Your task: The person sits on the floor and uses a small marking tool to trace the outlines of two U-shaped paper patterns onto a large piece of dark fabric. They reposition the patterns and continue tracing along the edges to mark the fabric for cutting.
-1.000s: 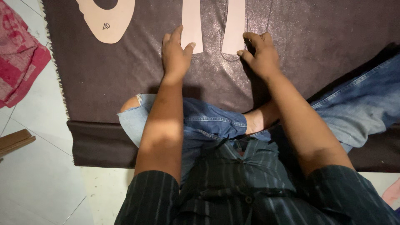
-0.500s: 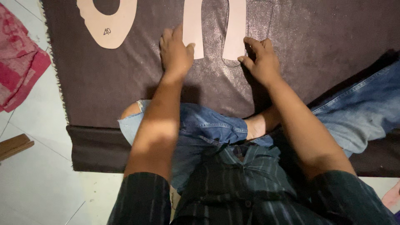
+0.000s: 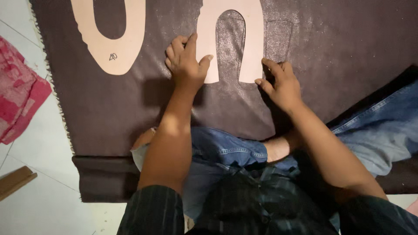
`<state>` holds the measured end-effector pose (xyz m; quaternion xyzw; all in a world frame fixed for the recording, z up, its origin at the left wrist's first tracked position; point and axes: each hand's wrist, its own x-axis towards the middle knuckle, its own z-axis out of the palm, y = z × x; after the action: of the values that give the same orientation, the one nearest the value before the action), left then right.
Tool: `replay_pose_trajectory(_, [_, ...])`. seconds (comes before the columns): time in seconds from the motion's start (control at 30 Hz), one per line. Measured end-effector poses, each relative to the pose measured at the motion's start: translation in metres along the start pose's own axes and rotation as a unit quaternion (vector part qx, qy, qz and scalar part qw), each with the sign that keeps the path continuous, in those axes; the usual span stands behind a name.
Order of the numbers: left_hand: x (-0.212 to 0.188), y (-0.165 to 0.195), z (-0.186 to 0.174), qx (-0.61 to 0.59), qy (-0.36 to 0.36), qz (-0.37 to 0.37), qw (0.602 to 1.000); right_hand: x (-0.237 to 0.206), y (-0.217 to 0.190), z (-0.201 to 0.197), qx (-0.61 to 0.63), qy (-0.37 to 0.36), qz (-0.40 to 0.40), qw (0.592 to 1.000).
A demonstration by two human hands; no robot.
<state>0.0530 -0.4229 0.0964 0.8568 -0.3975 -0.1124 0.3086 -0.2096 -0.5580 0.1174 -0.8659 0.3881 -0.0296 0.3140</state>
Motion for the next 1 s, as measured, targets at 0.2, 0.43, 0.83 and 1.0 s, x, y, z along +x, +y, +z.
replay_pose_trajectory(0.2, [-0.0023, -0.0037, 0.0060, -0.009, 0.017, 0.014, 1.000, -0.0003, -0.0006, -0.0032, 0.012, -0.008, 0.009, 1.000])
replay_pose_trajectory(0.43, [-0.0009, -0.0044, 0.0036, -0.009, 0.003, 0.009, 1.000, -0.0023, 0.0000, -0.0015, -0.001, 0.007, -0.010, 1.000])
replay_pose_trajectory(0.83, [0.0021, -0.0047, 0.0004, -0.002, -0.041, -0.016, 0.999, -0.0036, 0.0005, -0.0003, 0.017, 0.010, -0.013, 1.000])
replay_pose_trajectory(1.0, [0.0009, -0.0034, -0.0003, -0.010, -0.038, -0.022, 0.999, -0.0053, -0.0005, -0.0003, 0.013, 0.017, -0.009, 1.000])
